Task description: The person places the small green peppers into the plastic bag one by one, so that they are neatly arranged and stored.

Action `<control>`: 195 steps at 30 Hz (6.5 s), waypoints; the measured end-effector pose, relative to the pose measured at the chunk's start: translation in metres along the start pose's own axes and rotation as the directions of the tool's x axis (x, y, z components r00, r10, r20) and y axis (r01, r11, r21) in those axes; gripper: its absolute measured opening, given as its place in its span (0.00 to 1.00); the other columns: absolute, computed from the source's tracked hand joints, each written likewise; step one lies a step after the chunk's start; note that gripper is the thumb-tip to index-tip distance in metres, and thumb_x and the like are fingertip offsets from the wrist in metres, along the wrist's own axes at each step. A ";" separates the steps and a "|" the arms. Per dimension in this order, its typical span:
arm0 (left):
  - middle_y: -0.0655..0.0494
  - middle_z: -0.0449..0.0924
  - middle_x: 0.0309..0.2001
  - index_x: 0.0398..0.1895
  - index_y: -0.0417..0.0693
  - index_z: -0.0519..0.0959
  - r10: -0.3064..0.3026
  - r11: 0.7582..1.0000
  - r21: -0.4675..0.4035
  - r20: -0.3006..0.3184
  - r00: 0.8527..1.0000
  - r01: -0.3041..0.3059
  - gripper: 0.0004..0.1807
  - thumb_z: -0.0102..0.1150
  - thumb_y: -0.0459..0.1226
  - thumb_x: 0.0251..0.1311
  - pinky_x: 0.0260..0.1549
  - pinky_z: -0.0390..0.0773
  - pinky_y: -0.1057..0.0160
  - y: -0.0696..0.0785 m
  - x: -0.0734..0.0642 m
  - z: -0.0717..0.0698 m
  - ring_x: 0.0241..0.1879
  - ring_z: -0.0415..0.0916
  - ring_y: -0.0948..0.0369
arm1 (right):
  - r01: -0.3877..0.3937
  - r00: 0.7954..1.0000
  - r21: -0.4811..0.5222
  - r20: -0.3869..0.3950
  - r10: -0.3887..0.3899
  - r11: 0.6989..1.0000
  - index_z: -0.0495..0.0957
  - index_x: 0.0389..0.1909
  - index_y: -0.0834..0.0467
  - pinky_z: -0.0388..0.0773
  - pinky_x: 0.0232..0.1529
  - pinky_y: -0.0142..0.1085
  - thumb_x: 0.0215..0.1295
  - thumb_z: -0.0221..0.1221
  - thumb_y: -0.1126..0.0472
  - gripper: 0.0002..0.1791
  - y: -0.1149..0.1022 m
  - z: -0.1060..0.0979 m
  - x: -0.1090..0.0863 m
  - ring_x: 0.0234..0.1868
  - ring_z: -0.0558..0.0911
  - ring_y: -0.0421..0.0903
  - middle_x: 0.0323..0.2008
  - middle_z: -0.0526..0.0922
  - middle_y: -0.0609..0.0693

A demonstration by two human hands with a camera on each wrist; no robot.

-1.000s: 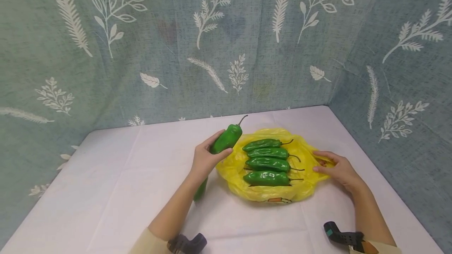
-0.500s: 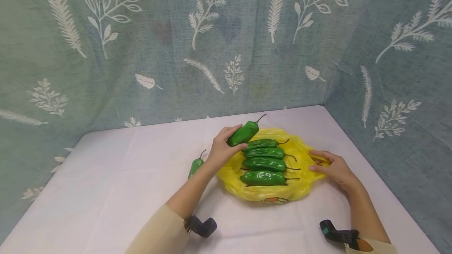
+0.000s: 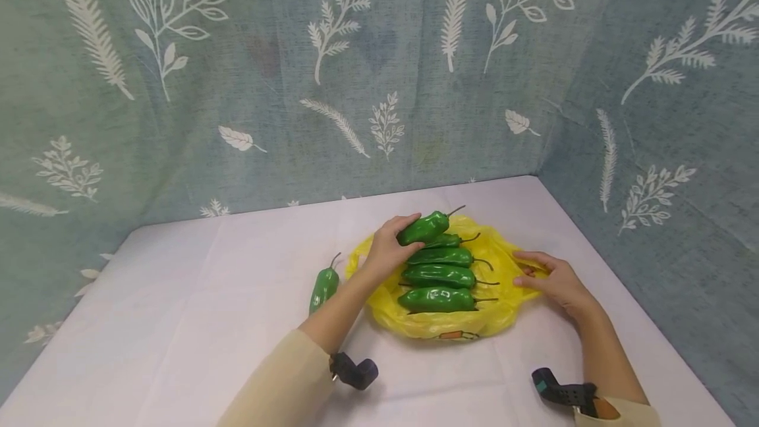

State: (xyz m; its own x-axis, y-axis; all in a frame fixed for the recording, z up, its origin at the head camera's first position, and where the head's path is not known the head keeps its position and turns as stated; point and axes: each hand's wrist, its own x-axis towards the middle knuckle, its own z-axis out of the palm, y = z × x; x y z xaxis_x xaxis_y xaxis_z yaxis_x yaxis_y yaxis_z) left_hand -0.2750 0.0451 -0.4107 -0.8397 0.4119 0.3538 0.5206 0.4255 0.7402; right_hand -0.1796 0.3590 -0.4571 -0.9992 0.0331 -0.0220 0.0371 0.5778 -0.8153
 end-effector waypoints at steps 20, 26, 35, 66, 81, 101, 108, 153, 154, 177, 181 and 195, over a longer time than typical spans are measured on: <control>0.50 0.71 0.59 0.66 0.50 0.69 -0.060 0.978 0.209 0.168 0.984 0.024 0.29 0.61 0.36 0.60 0.56 0.69 0.60 -0.004 0.007 0.017 0.56 0.67 0.54 | -0.014 1.000 0.014 0.025 0.014 1.000 0.64 0.65 0.66 0.65 0.61 0.34 0.59 0.64 0.50 0.39 -0.006 0.002 0.002 0.65 0.60 0.63 0.65 0.63 0.67; 0.50 0.72 0.58 0.64 0.48 0.71 -0.036 0.983 0.182 0.115 0.993 0.014 0.30 0.64 0.34 0.56 0.58 0.69 0.59 -0.003 0.006 0.016 0.57 0.67 0.54 | -0.023 0.999 0.010 0.026 0.022 1.000 0.64 0.65 0.66 0.65 0.54 0.31 0.58 0.64 0.50 0.39 -0.008 0.001 0.002 0.64 0.61 0.61 0.66 0.63 0.66; 0.52 0.71 0.62 0.65 0.48 0.70 -0.030 0.999 0.035 0.073 0.997 0.027 0.32 0.66 0.34 0.54 0.62 0.67 0.59 0.003 0.006 0.008 0.62 0.66 0.54 | -0.028 0.999 0.053 0.034 0.027 0.998 0.63 0.65 0.68 0.54 0.63 0.62 0.58 0.65 0.52 0.39 -0.006 0.002 0.002 0.66 0.56 0.66 0.66 0.60 0.69; 0.58 0.70 0.63 0.67 0.53 0.67 -0.135 0.955 -0.278 -0.112 0.984 0.099 0.40 0.72 0.40 0.48 0.63 0.65 0.53 0.008 -0.037 -0.035 0.64 0.65 0.56 | -0.013 1.000 0.009 0.006 0.013 1.000 0.66 0.64 0.66 0.62 0.43 0.13 0.58 0.65 0.50 0.38 -0.003 0.001 0.000 0.53 0.63 0.32 0.62 0.68 0.59; 0.52 0.69 0.64 0.67 0.50 0.66 -0.148 0.951 -0.299 -0.214 0.966 0.079 0.42 0.73 0.39 0.46 0.63 0.64 0.47 0.015 -0.067 -0.056 0.65 0.63 0.54 | -0.021 1.000 -0.001 0.006 0.021 1.000 0.66 0.65 0.65 0.62 0.42 0.13 0.58 0.64 0.49 0.38 -0.001 0.003 0.000 0.52 0.64 0.33 0.63 0.66 0.64; 0.57 0.64 0.66 0.69 0.52 0.62 -0.295 0.925 -0.336 -0.333 0.896 0.180 0.46 0.74 0.38 0.45 0.68 0.56 0.55 -0.004 -0.100 -0.070 0.67 0.59 0.58 | 0.020 1.000 0.042 -0.007 -0.020 0.999 0.67 0.63 0.67 0.66 0.43 0.15 0.58 0.65 0.52 0.36 -0.001 0.001 -0.002 0.45 0.66 0.23 0.45 0.65 0.21; 0.54 0.62 0.68 0.71 0.51 0.61 -0.345 0.924 -0.289 -0.350 0.871 0.249 0.47 0.74 0.39 0.45 0.67 0.55 0.47 -0.017 -0.105 -0.075 0.68 0.57 0.53 | 0.000 1.000 0.017 -0.003 0.000 1.000 0.66 0.64 0.66 0.63 0.43 0.13 0.58 0.64 0.50 0.37 -0.002 0.000 -0.002 0.49 0.62 0.25 0.55 0.70 0.37; 0.41 0.59 0.68 0.74 0.49 0.52 -0.513 0.856 -0.061 -0.221 0.829 0.513 0.52 0.68 0.32 0.44 0.56 0.71 0.43 -0.056 -0.119 -0.060 0.62 0.64 0.43 | -0.039 0.999 0.025 0.027 0.039 0.999 0.63 0.65 0.67 0.59 0.40 0.10 0.59 0.63 0.49 0.39 -0.004 0.003 -0.001 0.63 0.61 0.60 0.65 0.62 0.67; 0.42 0.59 0.68 0.74 0.50 0.52 -0.512 0.857 -0.068 -0.224 0.829 0.511 0.51 0.67 0.31 0.44 0.55 0.71 0.44 -0.057 -0.119 -0.060 0.61 0.65 0.44 | -0.039 0.999 0.023 0.026 0.039 0.999 0.64 0.65 0.67 0.59 0.40 0.10 0.59 0.63 0.49 0.39 -0.004 0.003 -0.001 0.62 0.61 0.59 0.65 0.62 0.67; 0.44 0.64 0.67 0.74 0.45 0.49 -0.481 0.876 -0.116 -0.277 0.832 0.468 0.51 0.62 0.29 0.44 0.48 0.78 0.51 -0.061 -0.121 -0.062 0.55 0.72 0.48 | -0.027 1.000 0.006 0.008 0.027 1.000 0.66 0.64 0.66 0.61 0.42 0.13 0.58 0.64 0.49 0.38 -0.006 0.001 -0.001 0.59 0.64 0.51 0.61 0.68 0.57; 0.47 0.65 0.67 0.74 0.43 0.49 -0.471 0.882 -0.125 -0.288 0.834 0.455 0.50 0.63 0.30 0.45 0.48 0.78 0.51 -0.060 -0.120 -0.063 0.55 0.72 0.49 | -0.017 1.000 0.013 0.000 0.017 1.000 0.67 0.63 0.66 0.63 0.42 0.13 0.58 0.65 0.49 0.37 -0.006 0.001 -0.001 0.53 0.64 0.36 0.57 0.71 0.45; 0.40 0.63 0.66 0.74 0.48 0.51 -0.481 0.876 -0.144 -0.286 0.828 0.460 0.51 0.69 0.35 0.47 0.51 0.75 0.46 -0.049 -0.115 -0.068 0.56 0.70 0.45 | -0.019 1.000 0.004 -0.001 0.019 1.000 0.67 0.63 0.65 0.62 0.42 0.13 0.58 0.65 0.49 0.37 -0.004 0.000 -0.001 0.53 0.64 0.34 0.59 0.71 0.50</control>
State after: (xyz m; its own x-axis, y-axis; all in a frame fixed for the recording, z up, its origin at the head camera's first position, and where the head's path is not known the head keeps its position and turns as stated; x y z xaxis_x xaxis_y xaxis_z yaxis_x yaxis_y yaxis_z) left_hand -0.2144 -0.0785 -0.4489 -0.9905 -0.0944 0.1004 0.0481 0.4460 0.8938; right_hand -0.1790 0.3565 -0.4539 -0.9983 0.0455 -0.0369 0.0564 0.5740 -0.8169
